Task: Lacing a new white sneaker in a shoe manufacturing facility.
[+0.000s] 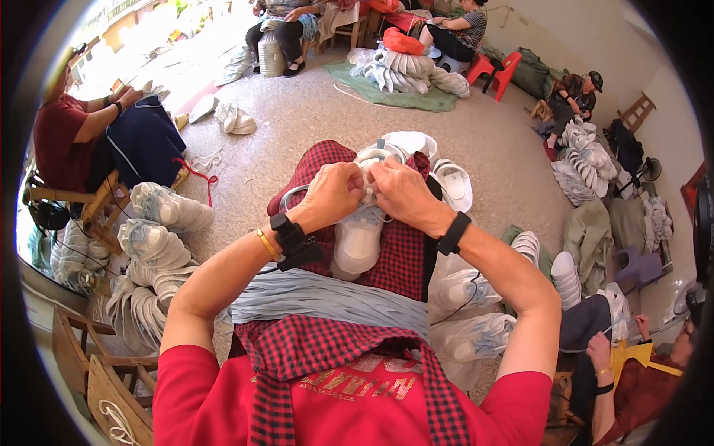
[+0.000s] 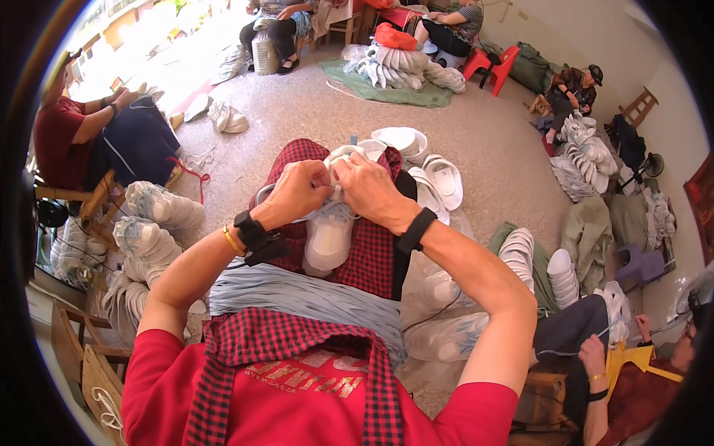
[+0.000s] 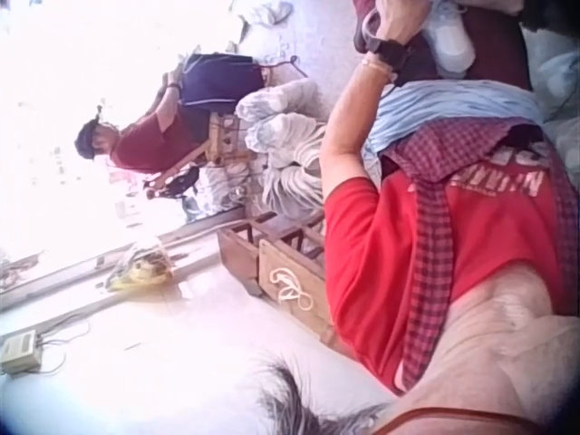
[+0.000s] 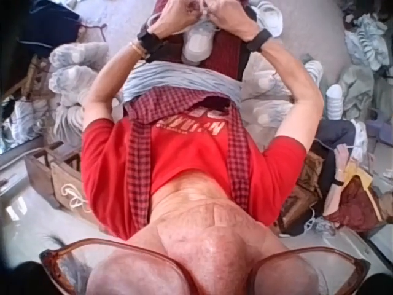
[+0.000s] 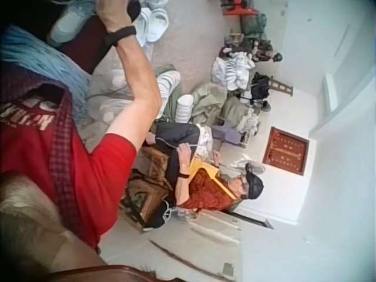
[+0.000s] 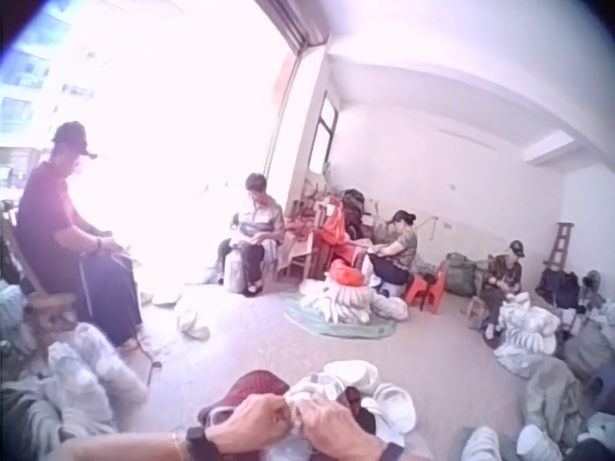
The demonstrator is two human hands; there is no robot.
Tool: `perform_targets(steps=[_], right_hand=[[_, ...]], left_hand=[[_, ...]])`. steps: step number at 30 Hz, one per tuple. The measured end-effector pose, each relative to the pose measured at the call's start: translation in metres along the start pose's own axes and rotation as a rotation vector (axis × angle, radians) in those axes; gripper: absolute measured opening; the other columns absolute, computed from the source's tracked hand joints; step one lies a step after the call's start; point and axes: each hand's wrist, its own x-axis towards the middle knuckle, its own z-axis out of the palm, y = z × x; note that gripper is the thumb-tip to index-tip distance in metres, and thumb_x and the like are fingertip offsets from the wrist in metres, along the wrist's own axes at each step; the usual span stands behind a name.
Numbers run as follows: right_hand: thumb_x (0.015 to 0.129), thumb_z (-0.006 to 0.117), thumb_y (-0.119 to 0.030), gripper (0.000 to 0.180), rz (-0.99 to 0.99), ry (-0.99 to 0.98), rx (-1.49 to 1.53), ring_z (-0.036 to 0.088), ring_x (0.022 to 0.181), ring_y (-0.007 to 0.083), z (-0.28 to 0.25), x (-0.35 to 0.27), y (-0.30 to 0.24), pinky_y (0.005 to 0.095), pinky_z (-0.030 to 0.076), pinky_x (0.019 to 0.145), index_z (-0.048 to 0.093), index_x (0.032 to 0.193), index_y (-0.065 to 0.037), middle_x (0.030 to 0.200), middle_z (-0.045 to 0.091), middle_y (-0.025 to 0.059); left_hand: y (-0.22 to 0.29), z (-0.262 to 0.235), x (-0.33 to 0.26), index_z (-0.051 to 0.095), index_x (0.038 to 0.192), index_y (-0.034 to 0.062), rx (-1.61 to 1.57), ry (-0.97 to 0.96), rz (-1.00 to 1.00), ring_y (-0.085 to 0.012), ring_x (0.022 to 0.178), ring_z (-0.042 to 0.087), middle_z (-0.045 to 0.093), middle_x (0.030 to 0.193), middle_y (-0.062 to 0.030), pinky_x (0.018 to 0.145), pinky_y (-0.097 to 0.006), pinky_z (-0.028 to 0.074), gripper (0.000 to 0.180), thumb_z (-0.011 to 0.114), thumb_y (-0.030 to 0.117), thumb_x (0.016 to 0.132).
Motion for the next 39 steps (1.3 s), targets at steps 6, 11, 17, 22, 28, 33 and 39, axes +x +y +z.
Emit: perform_targets(steps=[6, 11, 17, 22, 28, 33, 39], right_hand=[[0.070, 0.059, 0.002, 0.023, 0.203, -0.046, -0.261, 0.058, 0.083, 0.0401, -0.098, -0.059, 0.057, 0.0494, 0.048, 0.069, 0.054, 0.092, -0.003, 0.087, 0.055, 0.0195], [0.072, 0.061, 0.004, 0.022, 0.449, -0.035, -0.455, 0.059, 0.080, 0.0326, -0.152, -0.184, 0.128, 0.0412, 0.047, 0.071, 0.054, 0.092, -0.003, 0.086, 0.056, 0.0146], [0.077, 0.067, -0.004, 0.024, 0.381, -0.004, -0.187, 0.058, 0.097, 0.0312, -0.087, -0.122, 0.063, 0.0396, 0.046, 0.089, 0.061, 0.100, -0.002, 0.098, 0.060, 0.0154], [0.086, 0.068, -0.014, 0.020, 0.204, 0.097, -0.125, 0.054, 0.099, 0.0314, -0.045, -0.051, 0.020, 0.0415, 0.043, 0.093, 0.064, 0.100, -0.001, 0.100, 0.061, 0.0142], [0.089, 0.066, -0.017, 0.017, 0.137, -0.018, -0.049, 0.050, 0.094, 0.0302, -0.021, -0.036, 0.012, 0.0406, 0.042, 0.089, 0.066, 0.089, 0.000, 0.095, 0.058, 0.0121], [0.090, 0.065, -0.014, 0.021, 0.168, 0.037, 0.115, 0.052, 0.079, 0.0303, -0.015, -0.040, 0.011, 0.0400, 0.043, 0.083, 0.057, 0.079, 0.002, 0.084, 0.056, 0.0146], [0.092, 0.063, -0.013, 0.017, 0.171, 0.129, 0.068, 0.058, 0.079, 0.0378, -0.034, -0.058, 0.045, 0.0457, 0.048, 0.072, 0.057, 0.087, 0.003, 0.087, 0.055, 0.0188]], left_hand=[[-0.001, -0.040, -0.005, 0.069, 0.087, -0.0002, 0.032, 0.125, 0.060, -0.0254, 0.079, 0.065, 0.067, 0.088, -0.0130, 0.074, -0.036, 0.052, 0.009, 0.066, 0.006, 0.081], [-0.006, -0.050, -0.013, 0.069, 0.088, -0.0011, 0.043, 0.067, 0.023, -0.0272, 0.078, 0.065, 0.067, 0.088, -0.0148, 0.072, -0.038, 0.051, 0.012, 0.066, 0.008, 0.081], [-0.005, -0.048, -0.033, 0.067, 0.084, 0.0006, 0.163, 0.036, 0.129, -0.0317, 0.088, 0.061, 0.062, 0.091, -0.0142, 0.081, -0.040, 0.048, 0.013, 0.071, 0.012, 0.078], [0.011, -0.039, -0.043, 0.067, 0.081, 0.0044, 0.349, -0.180, 0.325, -0.0311, 0.097, 0.050, 0.051, 0.095, -0.0109, 0.084, -0.042, 0.045, 0.019, 0.077, 0.019, 0.072], [-0.002, -0.047, -0.040, 0.067, 0.078, 0.0017, 0.210, -0.392, 0.399, -0.0244, 0.093, 0.053, 0.055, 0.099, -0.0097, 0.080, -0.037, 0.045, 0.016, 0.073, 0.017, 0.080], [-0.007, -0.076, -0.019, 0.068, 0.081, -0.0011, -0.365, -0.316, -0.059, -0.0108, 0.084, 0.054, 0.061, 0.102, -0.0045, 0.071, -0.028, 0.045, 0.028, 0.062, 0.023, 0.093], [-0.008, -0.053, -0.008, 0.065, 0.075, 0.0011, -0.081, -0.231, 0.095, -0.0122, 0.084, 0.054, 0.060, 0.102, -0.0051, 0.069, -0.030, 0.044, 0.029, 0.073, 0.027, 0.086]])
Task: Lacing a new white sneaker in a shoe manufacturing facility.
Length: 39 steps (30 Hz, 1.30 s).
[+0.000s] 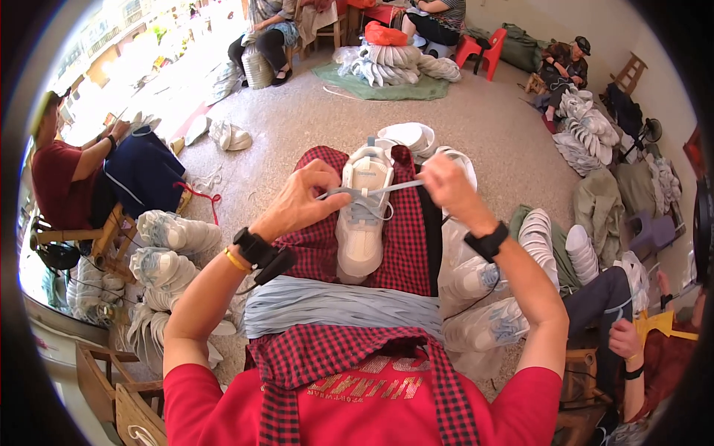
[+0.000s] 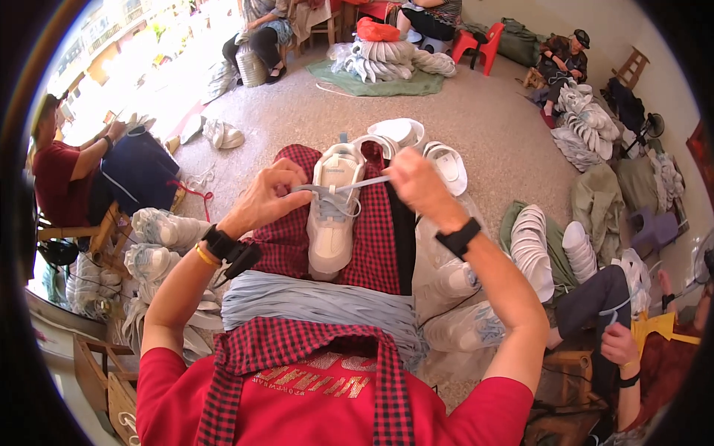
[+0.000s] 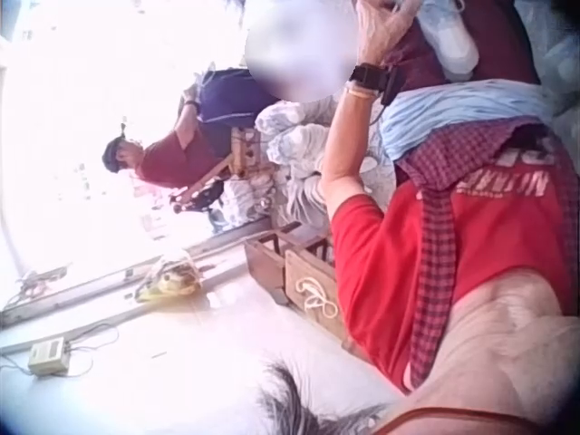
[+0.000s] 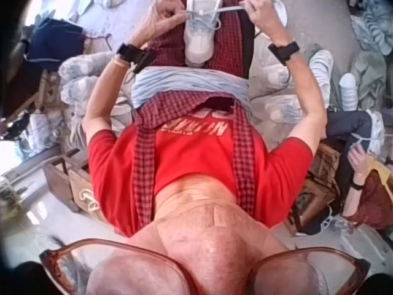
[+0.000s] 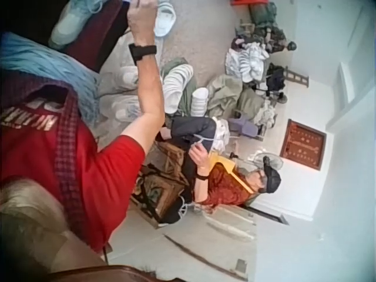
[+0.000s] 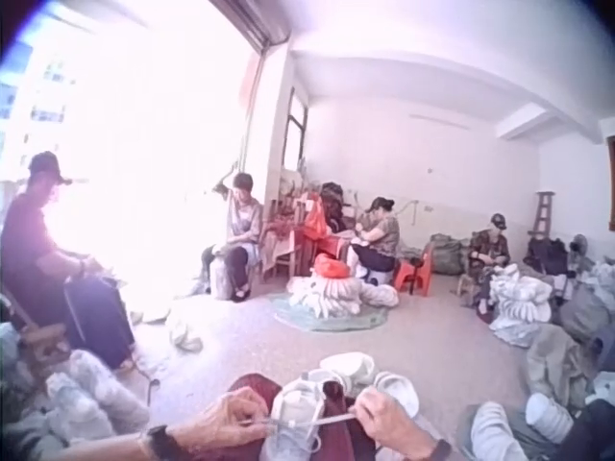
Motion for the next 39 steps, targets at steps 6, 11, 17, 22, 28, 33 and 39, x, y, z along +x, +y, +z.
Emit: perform_targets(steps=[6, 11, 17, 22, 28, 33, 39], right_hand=[[0.092, 0.064, -0.015, 0.013, 0.235, 0.147, -0.420, 0.062, 0.085, 0.0369, -0.103, -0.059, 0.077, 0.0421, 0.051, 0.071, 0.059, 0.093, -0.002, 0.097, 0.058, 0.0142], [0.090, 0.065, -0.010, 0.013, 0.385, -0.002, -0.441, 0.061, 0.095, 0.0358, -0.072, -0.055, 0.052, 0.0417, 0.050, 0.081, 0.059, 0.096, 0.000, 0.104, 0.058, 0.0158], [0.071, 0.071, -0.001, 0.033, -0.091, -0.139, -0.031, 0.054, 0.108, 0.0331, -0.012, -0.008, -0.041, 0.0436, 0.046, 0.095, 0.065, 0.103, -0.006, 0.113, 0.057, 0.0133], [0.071, 0.073, -0.001, 0.026, -0.072, -0.314, 0.073, 0.054, 0.101, 0.0292, 0.008, 0.000, -0.058, 0.0351, 0.048, 0.086, 0.067, 0.096, -0.005, 0.104, 0.055, 0.0111], [0.076, 0.074, -0.007, 0.013, 0.240, -0.458, 0.422, 0.057, 0.092, 0.0218, -0.001, 0.013, -0.069, 0.0302, 0.050, 0.073, 0.066, 0.086, -0.004, 0.103, 0.055, 0.0067], [0.076, 0.073, -0.005, 0.011, 0.143, -0.292, 0.325, 0.061, 0.085, 0.0195, 0.000, 0.023, -0.073, 0.0317, 0.051, 0.070, 0.066, 0.084, -0.004, 0.098, 0.060, 0.0055], [0.074, 0.069, 0.000, 0.013, -0.016, -0.091, 0.111, 0.064, 0.078, 0.0277, 0.016, 0.023, -0.073, 0.0376, 0.052, 0.065, 0.061, 0.083, -0.003, 0.082, 0.061, 0.0098]], left_hand=[[0.005, 0.026, 0.015, 0.062, 0.096, 0.0021, 0.266, 0.041, 0.169, -0.0306, 0.094, 0.055, 0.053, 0.094, -0.0134, 0.085, -0.039, 0.044, 0.033, 0.075, 0.010, 0.067], [-0.004, 0.020, 0.003, 0.061, 0.094, 0.0017, 0.301, 0.108, 0.182, -0.0329, 0.093, 0.054, 0.054, 0.096, -0.0138, 0.087, -0.041, 0.043, 0.023, 0.067, 0.004, 0.071], [-0.008, 0.016, -0.004, 0.059, 0.088, 0.0025, 0.342, 0.152, 0.154, -0.0332, 0.093, 0.053, 0.055, 0.094, -0.0137, 0.087, -0.042, 0.043, 0.016, 0.065, 0.004, 0.073], [-0.007, 0.020, -0.004, 0.060, 0.087, 0.0033, 0.370, 0.159, 0.174, -0.0333, 0.092, 0.053, 0.056, 0.092, -0.0129, 0.087, -0.043, 0.043, 0.014, 0.065, 0.004, 0.074], [-0.014, 0.021, -0.014, 0.063, 0.084, 0.0039, 0.364, 0.197, 0.193, -0.0311, 0.092, 0.052, 0.056, 0.093, -0.0106, 0.086, -0.042, 0.043, 0.009, 0.066, 0.005, 0.075], [-0.007, 0.031, -0.011, 0.066, 0.085, 0.0036, 0.308, 0.206, 0.210, -0.0286, 0.092, 0.051, 0.055, 0.093, -0.0096, 0.083, -0.040, 0.042, 0.010, 0.066, 0.005, 0.075], [-0.003, 0.045, -0.001, 0.069, 0.086, 0.0039, 0.312, 0.189, 0.188, -0.0305, 0.092, 0.052, 0.056, 0.095, -0.0111, 0.081, -0.041, 0.042, 0.013, 0.066, 0.005, 0.074]])
